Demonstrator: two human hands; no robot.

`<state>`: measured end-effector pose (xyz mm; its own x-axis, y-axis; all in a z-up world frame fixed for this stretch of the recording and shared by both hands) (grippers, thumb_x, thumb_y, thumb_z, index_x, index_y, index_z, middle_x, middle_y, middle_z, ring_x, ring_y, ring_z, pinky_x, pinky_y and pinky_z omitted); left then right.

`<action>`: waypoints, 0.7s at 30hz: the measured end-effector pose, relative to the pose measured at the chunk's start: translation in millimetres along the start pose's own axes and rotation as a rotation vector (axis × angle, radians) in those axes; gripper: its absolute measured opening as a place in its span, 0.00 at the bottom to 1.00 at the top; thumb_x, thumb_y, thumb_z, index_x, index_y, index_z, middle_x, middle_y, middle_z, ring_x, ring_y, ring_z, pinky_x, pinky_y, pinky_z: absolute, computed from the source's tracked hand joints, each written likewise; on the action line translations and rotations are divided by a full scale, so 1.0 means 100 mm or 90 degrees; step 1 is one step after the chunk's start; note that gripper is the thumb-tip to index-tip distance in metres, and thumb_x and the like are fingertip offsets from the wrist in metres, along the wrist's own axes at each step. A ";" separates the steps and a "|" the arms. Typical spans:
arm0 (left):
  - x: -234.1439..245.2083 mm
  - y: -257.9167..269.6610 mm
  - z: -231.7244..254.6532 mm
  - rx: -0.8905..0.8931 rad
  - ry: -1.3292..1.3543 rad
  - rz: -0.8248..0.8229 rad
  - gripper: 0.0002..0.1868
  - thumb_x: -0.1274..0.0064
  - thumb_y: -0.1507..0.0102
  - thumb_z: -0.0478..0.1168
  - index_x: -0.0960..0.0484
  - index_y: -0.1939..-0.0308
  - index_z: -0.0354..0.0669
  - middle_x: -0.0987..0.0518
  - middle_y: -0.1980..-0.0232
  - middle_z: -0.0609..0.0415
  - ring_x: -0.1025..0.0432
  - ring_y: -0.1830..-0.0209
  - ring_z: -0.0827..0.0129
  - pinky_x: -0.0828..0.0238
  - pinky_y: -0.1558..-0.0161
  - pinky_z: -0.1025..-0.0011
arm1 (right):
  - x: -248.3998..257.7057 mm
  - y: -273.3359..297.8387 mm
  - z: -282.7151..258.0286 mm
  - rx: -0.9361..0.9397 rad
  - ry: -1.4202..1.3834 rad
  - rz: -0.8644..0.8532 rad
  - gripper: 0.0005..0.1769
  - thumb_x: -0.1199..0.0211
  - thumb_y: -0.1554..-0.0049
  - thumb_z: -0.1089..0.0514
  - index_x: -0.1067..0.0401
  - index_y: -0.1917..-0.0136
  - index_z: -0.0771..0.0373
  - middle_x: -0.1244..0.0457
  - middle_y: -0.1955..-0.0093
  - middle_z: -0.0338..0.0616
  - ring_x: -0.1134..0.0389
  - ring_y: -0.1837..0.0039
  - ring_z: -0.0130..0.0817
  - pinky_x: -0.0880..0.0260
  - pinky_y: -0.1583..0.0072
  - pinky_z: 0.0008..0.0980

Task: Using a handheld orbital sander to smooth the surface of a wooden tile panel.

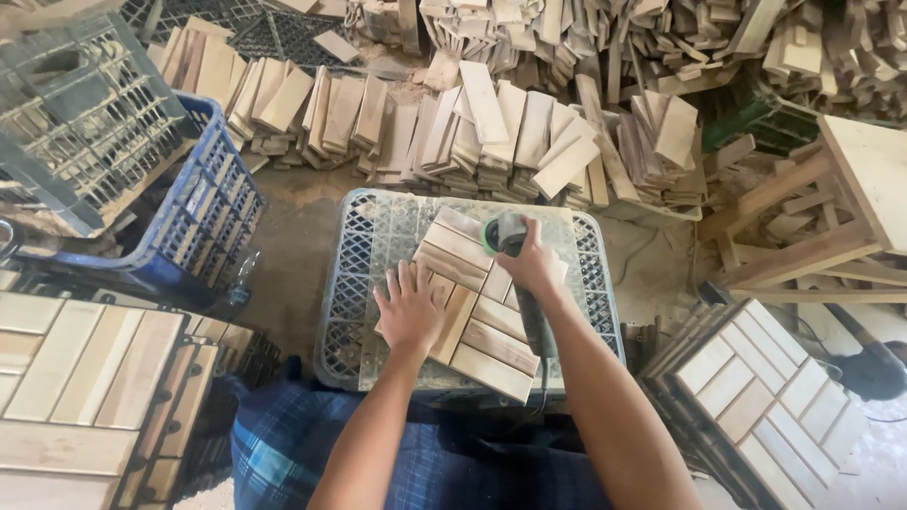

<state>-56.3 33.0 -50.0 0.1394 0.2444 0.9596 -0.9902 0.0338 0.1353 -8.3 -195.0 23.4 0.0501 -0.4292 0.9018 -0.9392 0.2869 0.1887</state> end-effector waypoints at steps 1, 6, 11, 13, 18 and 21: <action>0.04 -0.06 0.01 -0.002 -0.002 0.005 0.34 0.77 0.27 0.61 0.52 0.19 0.55 0.49 0.19 0.46 0.53 0.19 0.50 0.57 0.26 0.40 | -0.01 -0.05 -0.04 0.001 -0.003 0.004 0.47 0.35 0.50 0.37 0.55 0.25 0.37 0.34 0.41 0.66 0.31 0.37 0.64 0.31 0.36 0.55; -0.09 0.02 -0.01 0.000 -0.013 -0.004 0.35 0.77 0.28 0.61 0.51 0.19 0.55 0.49 0.19 0.46 0.52 0.19 0.49 0.57 0.26 0.39 | -0.03 -0.02 0.11 -0.005 -0.028 -0.010 0.45 0.36 0.52 0.37 0.54 0.26 0.38 0.33 0.43 0.65 0.30 0.38 0.66 0.31 0.38 0.56; -0.06 -0.05 -0.02 0.000 0.000 0.020 0.35 0.75 0.28 0.62 0.50 0.19 0.55 0.49 0.19 0.46 0.52 0.19 0.48 0.56 0.27 0.38 | 0.23 -0.01 0.37 -0.040 -0.019 0.024 0.47 0.35 0.50 0.37 0.55 0.25 0.40 0.34 0.41 0.68 0.32 0.36 0.65 0.32 0.36 0.57; -0.10 -0.02 0.01 -0.007 0.009 0.015 0.36 0.75 0.28 0.63 0.50 0.19 0.55 0.48 0.19 0.46 0.51 0.19 0.48 0.56 0.27 0.38 | 0.25 0.15 0.39 -0.060 -0.021 0.022 0.47 0.35 0.51 0.37 0.55 0.25 0.41 0.35 0.40 0.68 0.32 0.35 0.65 0.33 0.35 0.57; -0.01 0.07 0.00 -0.011 0.014 0.042 0.34 0.74 0.27 0.61 0.46 0.20 0.53 0.45 0.21 0.44 0.48 0.20 0.48 0.54 0.28 0.39 | 0.10 0.51 0.15 -0.029 -0.011 -0.032 0.46 0.35 0.51 0.37 0.53 0.25 0.39 0.35 0.39 0.65 0.32 0.35 0.63 0.30 0.35 0.52; -0.07 -0.01 -0.01 -0.013 0.020 0.084 0.35 0.72 0.29 0.63 0.44 0.21 0.52 0.43 0.22 0.45 0.45 0.22 0.47 0.51 0.29 0.38 | 0.23 0.38 0.43 -0.048 -0.028 0.013 0.47 0.34 0.51 0.37 0.53 0.25 0.39 0.35 0.38 0.68 0.33 0.35 0.66 0.32 0.36 0.57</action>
Point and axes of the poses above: each hand's wrist, its own y-axis away from the middle knuckle, its own x-axis out of the back of the hand, z = x × y, the point moved 9 cm from there along -y, towards the middle knuckle
